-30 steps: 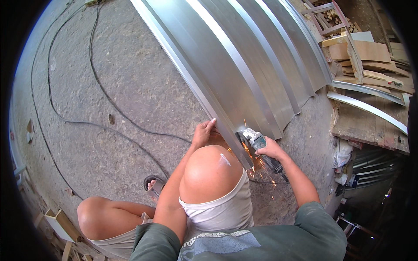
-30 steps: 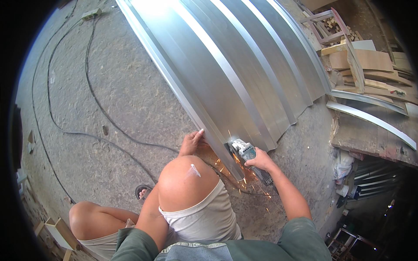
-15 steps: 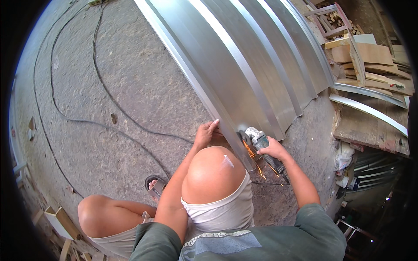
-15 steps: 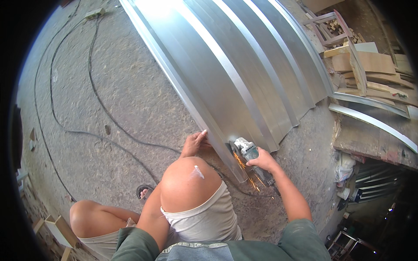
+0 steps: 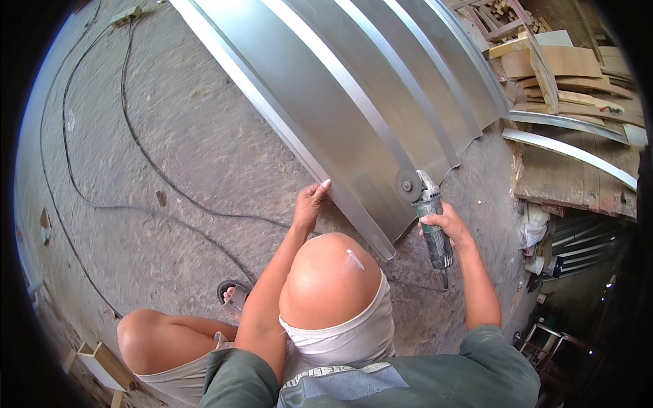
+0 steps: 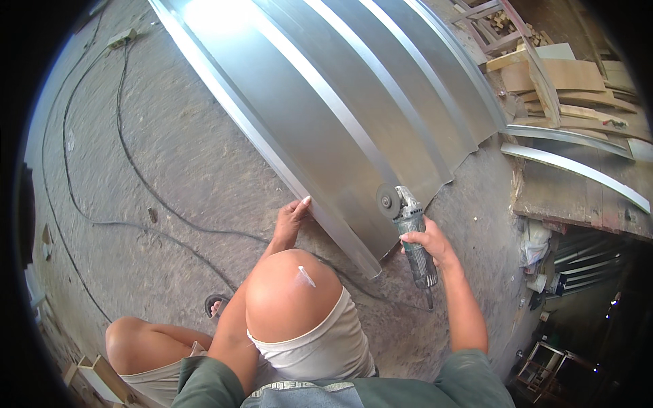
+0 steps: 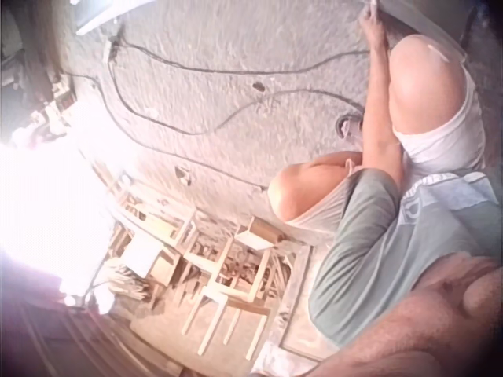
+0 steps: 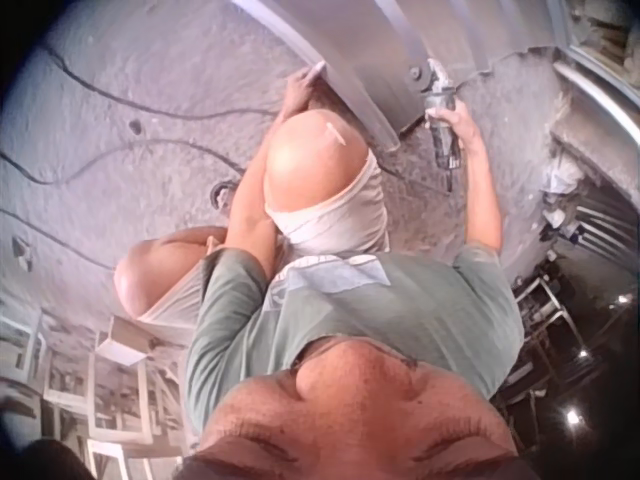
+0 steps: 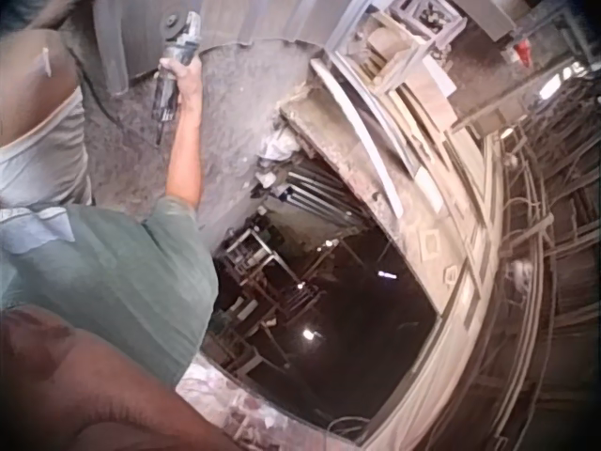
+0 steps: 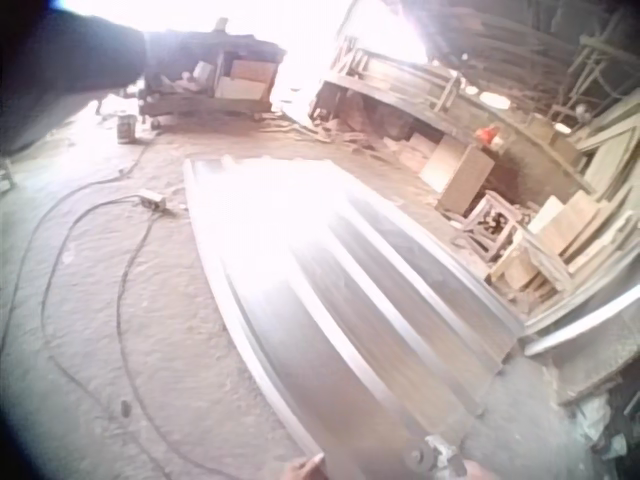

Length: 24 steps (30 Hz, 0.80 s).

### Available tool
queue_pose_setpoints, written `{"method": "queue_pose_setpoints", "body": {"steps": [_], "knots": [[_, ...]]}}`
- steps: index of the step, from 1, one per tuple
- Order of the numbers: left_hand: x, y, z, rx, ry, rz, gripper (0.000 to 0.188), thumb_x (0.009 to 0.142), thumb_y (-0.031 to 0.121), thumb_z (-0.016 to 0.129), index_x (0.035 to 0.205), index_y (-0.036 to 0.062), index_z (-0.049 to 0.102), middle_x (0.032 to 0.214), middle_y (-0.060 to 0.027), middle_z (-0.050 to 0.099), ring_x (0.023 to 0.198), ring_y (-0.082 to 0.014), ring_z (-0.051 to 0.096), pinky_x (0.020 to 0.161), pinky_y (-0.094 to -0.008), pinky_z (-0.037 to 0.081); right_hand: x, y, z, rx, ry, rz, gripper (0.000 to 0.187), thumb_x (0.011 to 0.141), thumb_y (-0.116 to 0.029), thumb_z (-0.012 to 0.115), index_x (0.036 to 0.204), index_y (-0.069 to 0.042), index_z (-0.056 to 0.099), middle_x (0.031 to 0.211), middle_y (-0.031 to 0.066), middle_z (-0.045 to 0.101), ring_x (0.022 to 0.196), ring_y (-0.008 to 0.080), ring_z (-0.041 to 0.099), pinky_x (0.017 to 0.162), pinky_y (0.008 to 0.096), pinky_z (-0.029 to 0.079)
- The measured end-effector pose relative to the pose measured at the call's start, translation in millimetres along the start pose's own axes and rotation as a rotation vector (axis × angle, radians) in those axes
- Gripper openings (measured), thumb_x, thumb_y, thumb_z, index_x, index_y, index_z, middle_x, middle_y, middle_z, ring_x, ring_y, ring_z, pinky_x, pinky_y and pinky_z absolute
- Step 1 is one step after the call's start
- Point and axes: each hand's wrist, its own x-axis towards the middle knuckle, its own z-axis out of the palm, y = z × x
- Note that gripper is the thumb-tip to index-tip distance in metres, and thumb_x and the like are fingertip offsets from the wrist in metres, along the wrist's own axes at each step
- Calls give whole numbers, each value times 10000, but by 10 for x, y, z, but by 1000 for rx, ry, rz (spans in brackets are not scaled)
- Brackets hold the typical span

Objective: The person uses an angle grinder to cut a strip off the edge of a corrugated metal sheet while holding the sheet down by hand.

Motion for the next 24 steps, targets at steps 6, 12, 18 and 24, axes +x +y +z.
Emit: {"method": "queue_pose_setpoints", "body": {"steps": [6,12,18,24], "knots": [[238,-214,-114,-149,-91,-30,267,1021,334,680,1033,70,721,899,28,699,776,-66,601,762,-241,488,-72,118,-112,36,23,-4,634,750,-185,796,1261,42,496,900,128,655,717,209,690,670,352,600],[308,51,426,-228,4,7,255,1024,357,671,930,121,646,910,42,692,857,-70,643,805,-257,514,-193,248,-272,78,58,-8,593,753,-186,795,1229,30,515,895,127,662,717,214,698,662,348,596],[265,-43,110,-266,92,-60,301,979,401,722,1003,110,648,916,33,689,858,-93,658,814,-282,537,-100,275,-380,67,39,-35,588,751,-160,817,1222,21,516,921,114,651,716,200,683,657,344,593],[277,95,61,70,178,-70,392,951,371,763,1143,56,630,996,-58,699,808,-137,686,748,-295,566,214,350,-282,-50,46,-60,783,736,-108,850,1367,83,429,1049,149,651,798,211,692,674,334,590]]}}
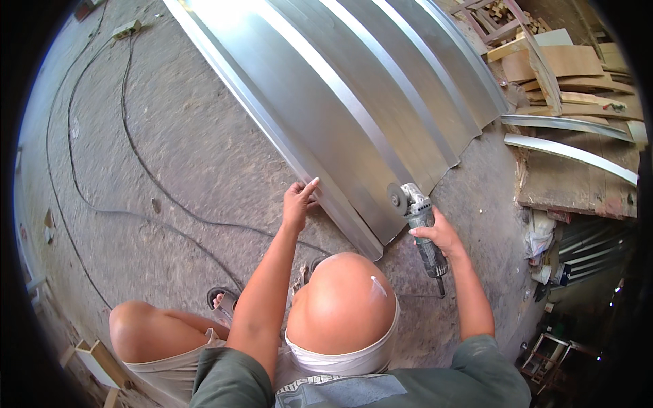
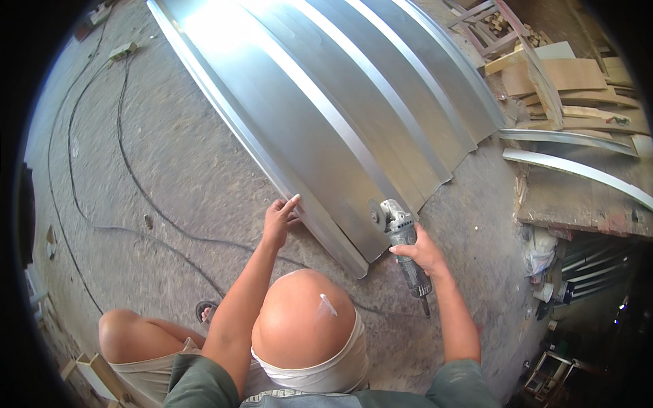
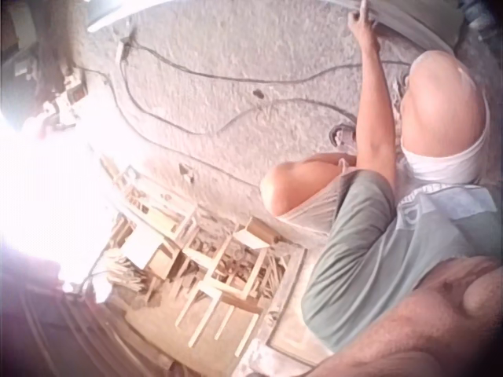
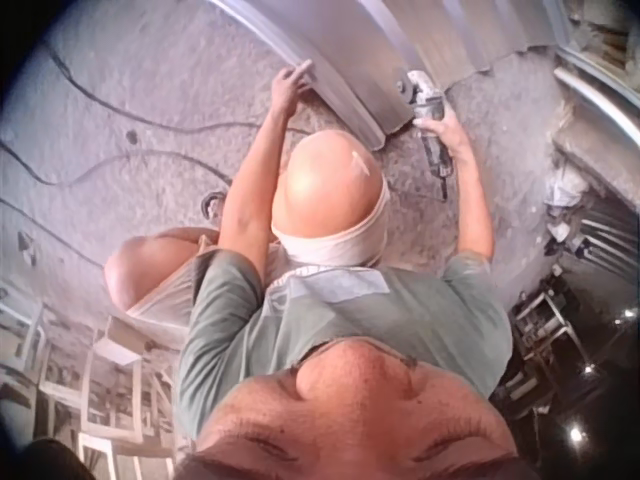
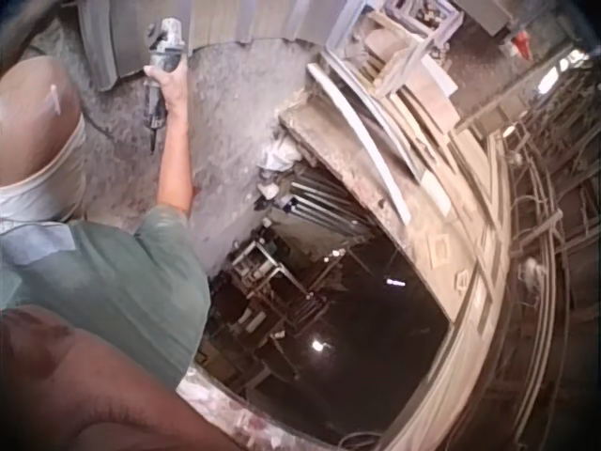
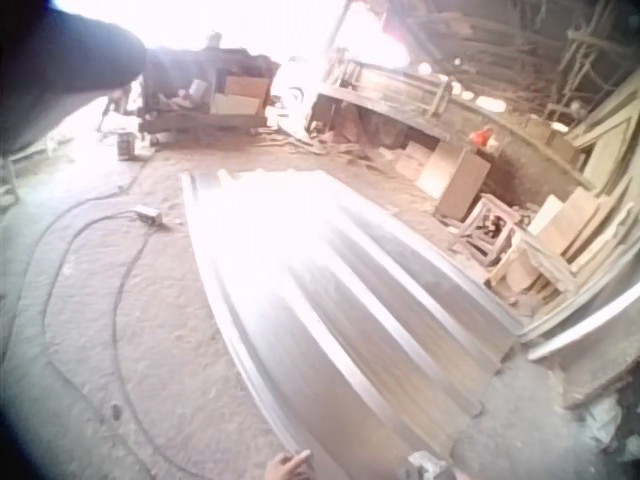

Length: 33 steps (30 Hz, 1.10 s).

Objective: The person uses an angle grinder to cut a strip off the edge of a corrugated metal sheet while holding the sheet down by hand.

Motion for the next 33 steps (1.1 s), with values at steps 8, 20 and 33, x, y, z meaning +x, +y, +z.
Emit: {"method": "queue_pose_setpoints", "body": {"steps": [8,20,33], "knots": [[-85,144,76,178,118,29,388,918,369,799,1001,15,664,900,-59,697,740,-144,683,673,-301,580,430,168,121,-502,19,-95,1084,638,-312,896,1476,149,387,1414,301,561,1332,347,552,1139,392,407],[-66,43,-50,83,57,16,386,912,421,794,869,68,646,861,-48,693,716,-139,703,646,-268,557,608,71,428,-589,-118,-101,865,658,-292,878,1346,97,527,1266,252,661,1190,324,642,1038,386,482],[-108,124,-22,36,11,23,381,922,410,788,837,65,651,824,-51,702,699,-160,723,632,-264,544,665,86,513,-551,-129,-48,876,662,-284,878,1375,79,522,1269,231,667,1190,309,642,1050,379,472]]}}
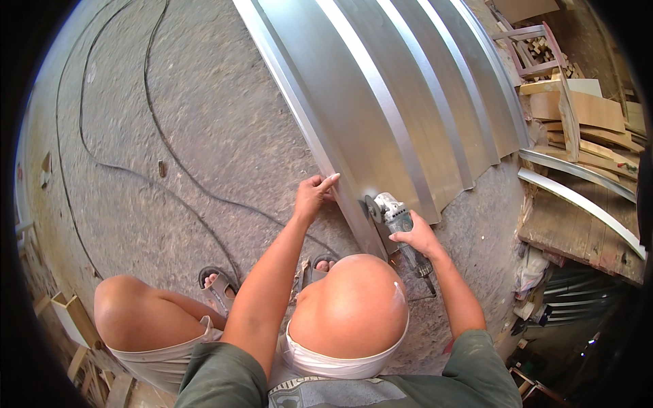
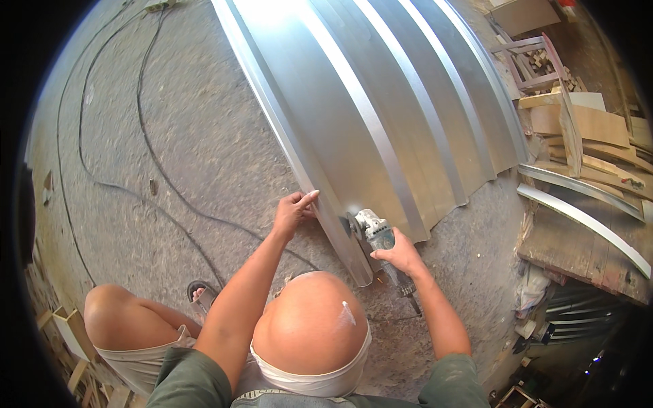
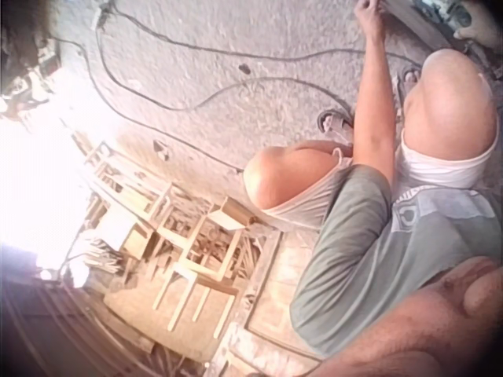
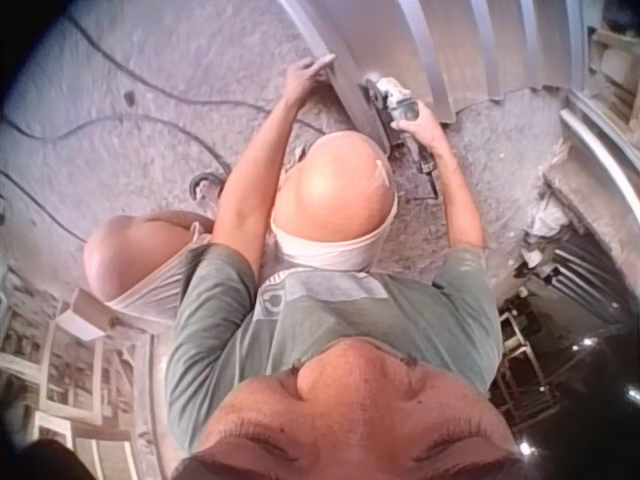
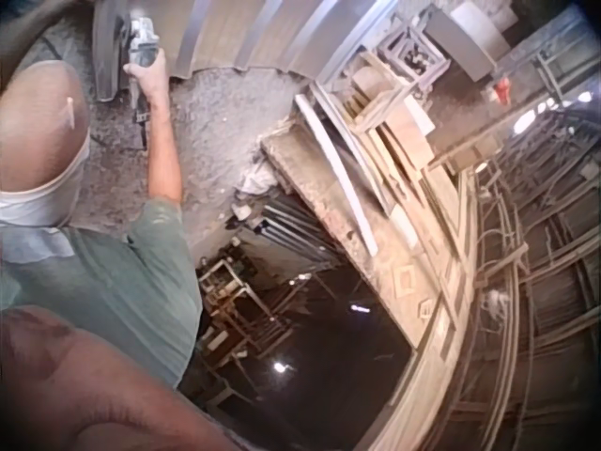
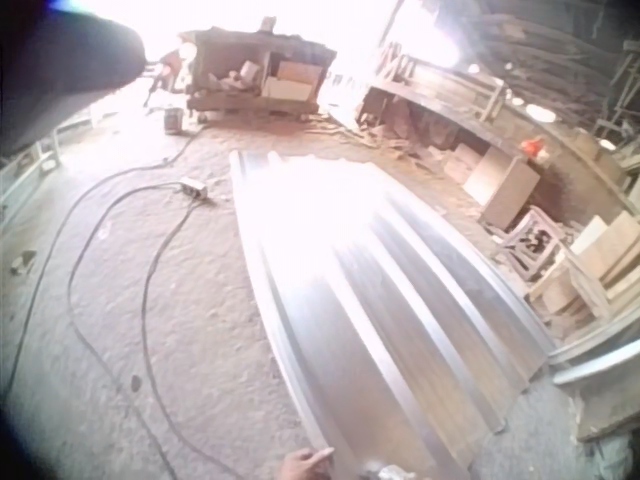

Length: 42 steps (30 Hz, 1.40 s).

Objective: The person uses an angle grinder to cut a strip off the edge of a corrugated metal sheet while holding the sheet down by hand.

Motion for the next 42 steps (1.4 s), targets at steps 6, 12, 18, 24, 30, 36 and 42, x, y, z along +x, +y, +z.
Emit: {"method": "queue_pose_setpoints", "body": {"steps": [6,12,18,24,30,36,42], "knots": [[35,-62,6,-26,-19,41,352,931,376,784,856,53,667,841,-59,717,702,-160,720,657,-275,556,70,56,-14,-12,-24,15,910,656,-289,879,1396,86,504,1299,240,652,1222,312,625,1065,380,460],[39,-62,-4,-35,2,20,341,938,374,778,851,62,671,831,-51,715,703,-139,702,658,-274,547,121,31,-17,-81,-24,15,982,652,-293,882,1432,124,455,1346,279,625,1273,338,601,1090,384,441],[40,-65,-42,65,16,-6,347,939,379,775,824,66,676,821,-35,709,671,-122,671,642,-273,529,96,-74,-17,-109,-29,21,978,652,-296,888,1423,128,461,1340,280,627,1264,332,608,1095,383,439],[49,-78,-23,12,11,27,360,935,387,778,817,60,682,812,-33,698,668,-115,648,656,-262,515,143,50,-3,-82,-31,31,1012,654,-301,883,1438,154,434,1354,303,611,1289,350,594,1110,380,429],[58,-80,-19,41,19,30,378,936,388,777,798,50,680,777,-24,675,659,-110,631,643,-264,503,222,259,52,-107,66,-58,697,685,-181,869,1274,48,576,1100,116,690,990,191,652,919,332,523],[21,-61,-25,67,50,40,402,929,399,785,758,53,670,710,-5,623,625,-94,578,613,-266,469,184,5,30,-61,-36,14,987,654,-302,876,1422,149,451,1320,287,634,1248,341,617,1082,380,450],[2,-38,-13,36,51,28,419,924,408,790,743,57,649,697,5,599,617,-91,569,604,-266,466,226,-51,27,-62,-63,27,978,657,-300,879,1416,149,456,1307,283,640,1239,332,622,1075,376,452]]}}
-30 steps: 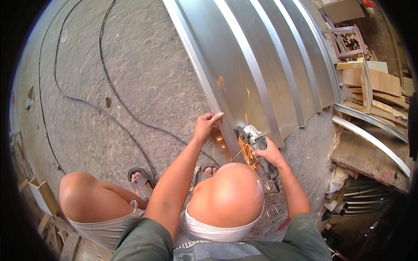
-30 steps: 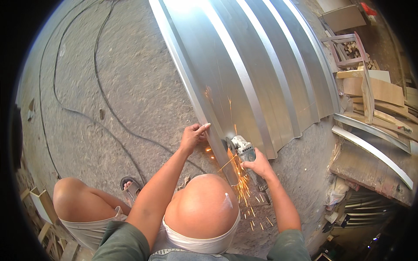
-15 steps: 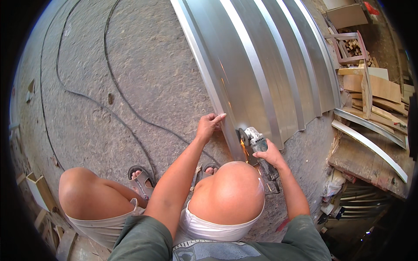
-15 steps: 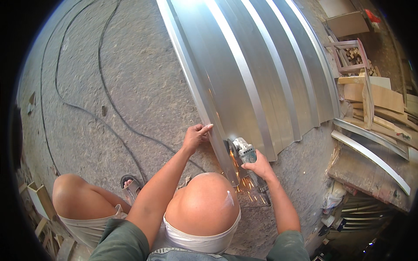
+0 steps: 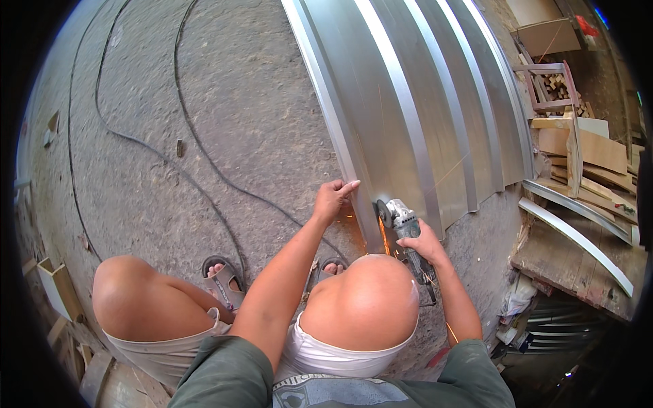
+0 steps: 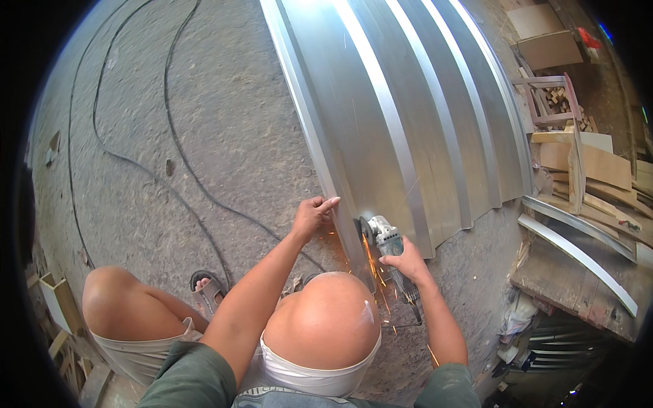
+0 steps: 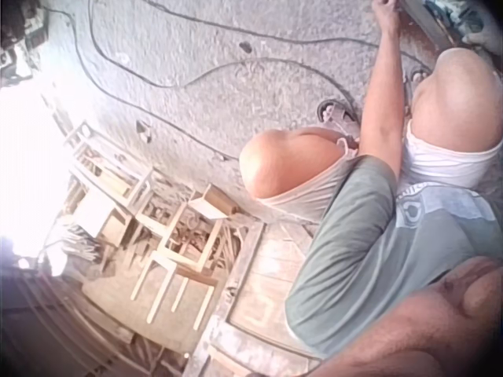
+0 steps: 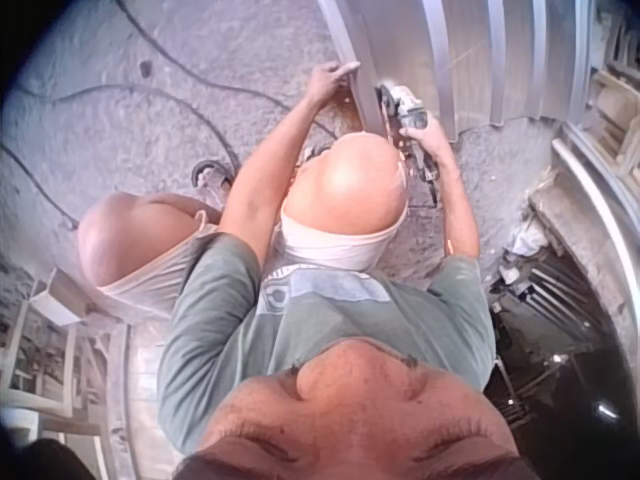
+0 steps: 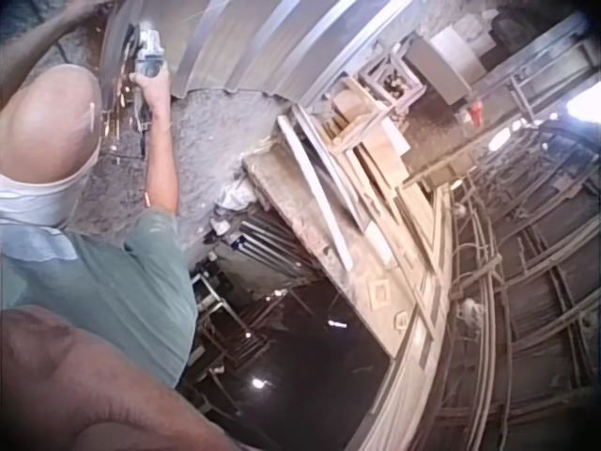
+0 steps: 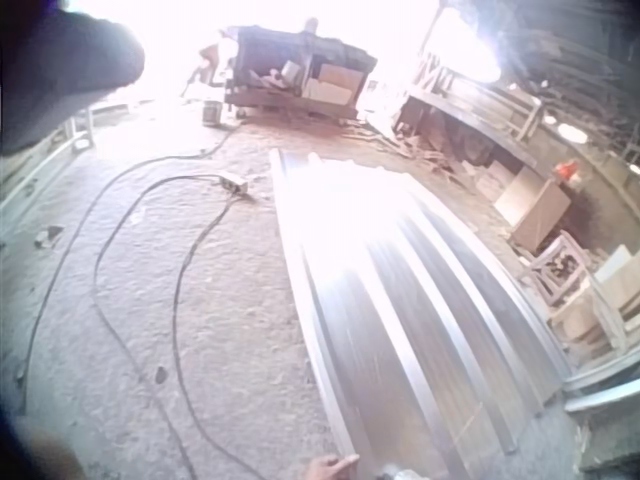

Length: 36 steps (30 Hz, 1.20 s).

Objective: The person uses an angle grinder to cut a strip off the edge of a corrugated metal sheet while holding the sheet down by hand.

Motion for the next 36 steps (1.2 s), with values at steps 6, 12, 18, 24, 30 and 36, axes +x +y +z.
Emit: {"method": "queue_pose_setpoints", "body": {"steps": [6,12,18,24,30,36], "knots": [[49,-60,13,20,-2,19,417,920,415,792,752,55,662,702,7,607,607,-92,559,601,-270,466,89,223,14,-42,79,-45,980,650,-312,885,1403,151,463,1284,280,653,1203,347,641,1056,386,469],[-19,2,8,-11,36,-12,424,899,397,813,714,45,668,646,1,611,575,-83,538,562,-269,430,-52,-237,13,35,-34,11,1084,640,-343,884,1461,172,397,1386,324,582,1321,369,571,1115,388,427],[62,-75,6,9,-2,13,390,924,408,787,791,50,704,711,11,621,632,-87,559,635,-260,472,89,-34,5,-36,48,-4,1063,636,-323,882,1448,175,409,1379,315,589,1313,366,575,1110,389,429],[13,-34,6,-26,-15,4,388,931,399,783,784,49,699,714,10,619,628,-86,557,627,-259,474,154,-21,20,-15,62,-18,1041,634,-308,879,1435,177,423,1360,308,601,1287,357,593,1095,388,442],[18,-39,-31,-25,-11,-24,390,932,394,784,778,48,693,710,7,614,633,-89,564,623,-256,471,49,-378,31,9,32,-29,892,641,-287,875,1351,120,520,1242,237,671,1140,312,657,1018,375,492],[18,-43,-24,-32,-19,23,411,925,416,786,764,52,685,708,12,607,639,-92,559,627,-262,467,78,-384,75,142,65,-107,700,682,-144,855,1287,56,567,1088,119,683,945,190,642,858,335,531]]}}
